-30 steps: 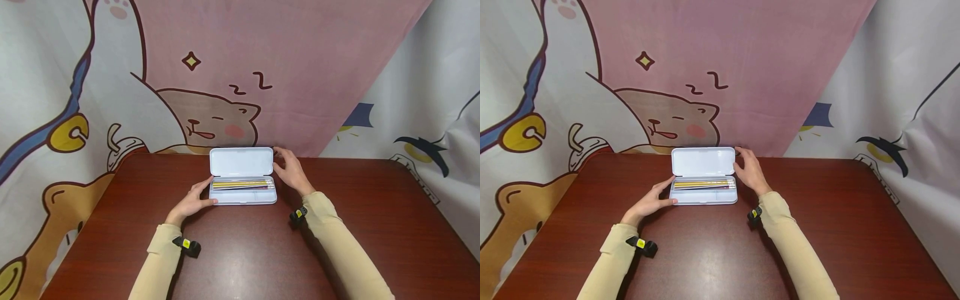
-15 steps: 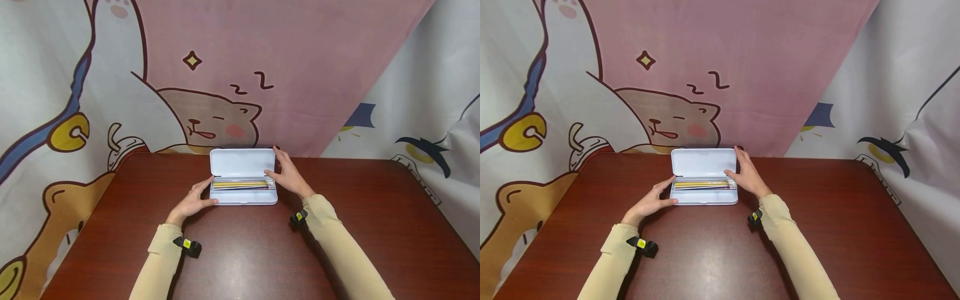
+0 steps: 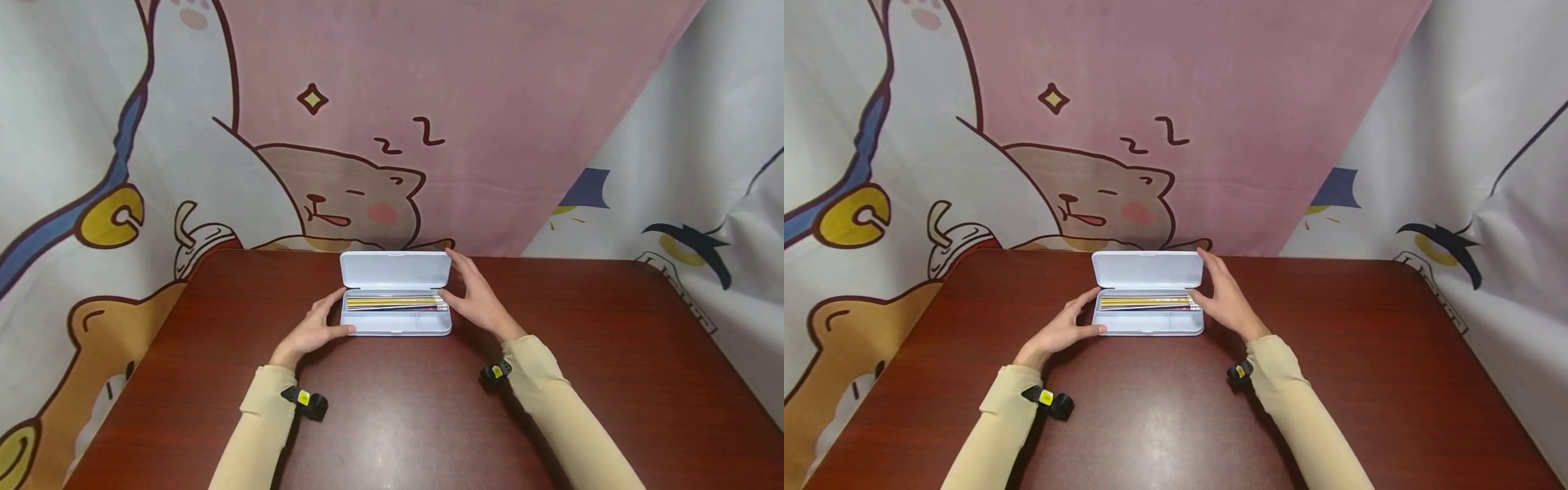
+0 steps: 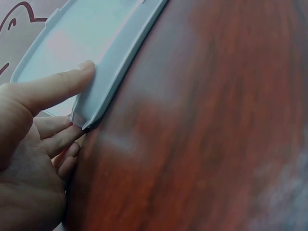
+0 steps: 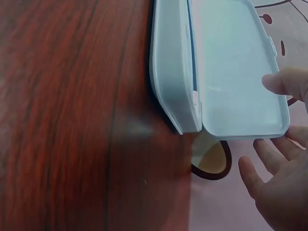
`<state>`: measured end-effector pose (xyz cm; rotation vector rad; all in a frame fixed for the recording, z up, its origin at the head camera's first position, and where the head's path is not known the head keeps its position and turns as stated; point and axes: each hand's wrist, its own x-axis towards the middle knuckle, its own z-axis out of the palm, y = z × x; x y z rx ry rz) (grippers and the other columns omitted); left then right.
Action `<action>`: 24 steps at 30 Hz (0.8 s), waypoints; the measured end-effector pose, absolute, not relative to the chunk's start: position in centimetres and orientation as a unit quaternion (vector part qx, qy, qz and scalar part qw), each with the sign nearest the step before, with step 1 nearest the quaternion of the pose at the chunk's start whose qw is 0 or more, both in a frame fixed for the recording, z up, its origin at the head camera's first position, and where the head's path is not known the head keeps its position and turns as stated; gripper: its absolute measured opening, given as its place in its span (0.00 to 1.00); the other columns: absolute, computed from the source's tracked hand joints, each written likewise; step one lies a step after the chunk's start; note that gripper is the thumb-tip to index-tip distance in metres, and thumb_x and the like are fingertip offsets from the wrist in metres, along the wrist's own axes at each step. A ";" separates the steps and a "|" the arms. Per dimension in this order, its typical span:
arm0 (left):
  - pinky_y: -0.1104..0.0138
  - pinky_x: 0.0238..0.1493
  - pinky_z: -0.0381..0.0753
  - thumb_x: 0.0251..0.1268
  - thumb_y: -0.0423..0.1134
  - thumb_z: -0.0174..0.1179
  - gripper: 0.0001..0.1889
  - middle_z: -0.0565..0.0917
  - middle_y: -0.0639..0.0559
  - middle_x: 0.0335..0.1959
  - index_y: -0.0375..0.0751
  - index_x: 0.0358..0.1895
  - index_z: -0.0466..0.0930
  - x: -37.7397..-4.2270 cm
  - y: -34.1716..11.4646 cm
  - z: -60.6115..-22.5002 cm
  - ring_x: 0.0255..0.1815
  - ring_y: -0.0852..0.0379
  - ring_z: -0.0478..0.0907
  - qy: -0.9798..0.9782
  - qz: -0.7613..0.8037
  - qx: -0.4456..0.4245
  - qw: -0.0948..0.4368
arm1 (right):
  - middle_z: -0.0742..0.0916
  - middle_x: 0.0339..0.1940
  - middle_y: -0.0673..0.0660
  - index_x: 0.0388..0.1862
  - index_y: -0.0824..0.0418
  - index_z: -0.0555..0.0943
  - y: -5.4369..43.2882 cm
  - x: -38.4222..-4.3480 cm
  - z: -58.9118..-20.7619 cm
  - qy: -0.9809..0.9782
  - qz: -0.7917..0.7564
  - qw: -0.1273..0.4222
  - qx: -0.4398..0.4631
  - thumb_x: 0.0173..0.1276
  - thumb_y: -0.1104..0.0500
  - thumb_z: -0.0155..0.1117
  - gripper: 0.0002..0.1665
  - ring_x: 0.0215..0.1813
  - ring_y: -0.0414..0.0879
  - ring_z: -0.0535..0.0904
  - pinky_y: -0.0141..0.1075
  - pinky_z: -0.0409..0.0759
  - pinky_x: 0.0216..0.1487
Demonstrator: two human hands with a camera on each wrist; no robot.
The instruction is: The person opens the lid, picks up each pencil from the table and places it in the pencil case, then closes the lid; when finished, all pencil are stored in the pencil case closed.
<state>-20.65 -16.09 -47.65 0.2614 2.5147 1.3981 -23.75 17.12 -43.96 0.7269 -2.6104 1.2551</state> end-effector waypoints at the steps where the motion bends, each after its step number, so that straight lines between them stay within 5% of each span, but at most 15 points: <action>1: 0.39 0.67 0.47 0.56 0.42 0.70 0.46 0.53 0.35 0.74 0.43 0.76 0.53 -20.6 -16.1 -47.6 0.73 0.37 0.46 0.864 0.480 0.091 0.126 | 0.66 0.70 0.66 0.75 0.66 0.57 17.2 -23.5 -43.8 -0.874 0.415 0.076 0.241 0.60 0.66 0.68 0.47 0.70 0.60 0.63 0.55 0.64 0.65; 24: 0.45 0.69 0.49 0.57 0.35 0.68 0.46 0.54 0.36 0.74 0.36 0.76 0.49 -19.6 -16.3 -47.1 0.73 0.38 0.50 0.818 0.554 0.106 0.110 | 0.72 0.69 0.57 0.73 0.58 0.65 18.4 -18.7 -44.1 -0.884 0.391 0.086 0.241 0.64 0.59 0.68 0.39 0.69 0.51 0.65 0.52 0.64 0.65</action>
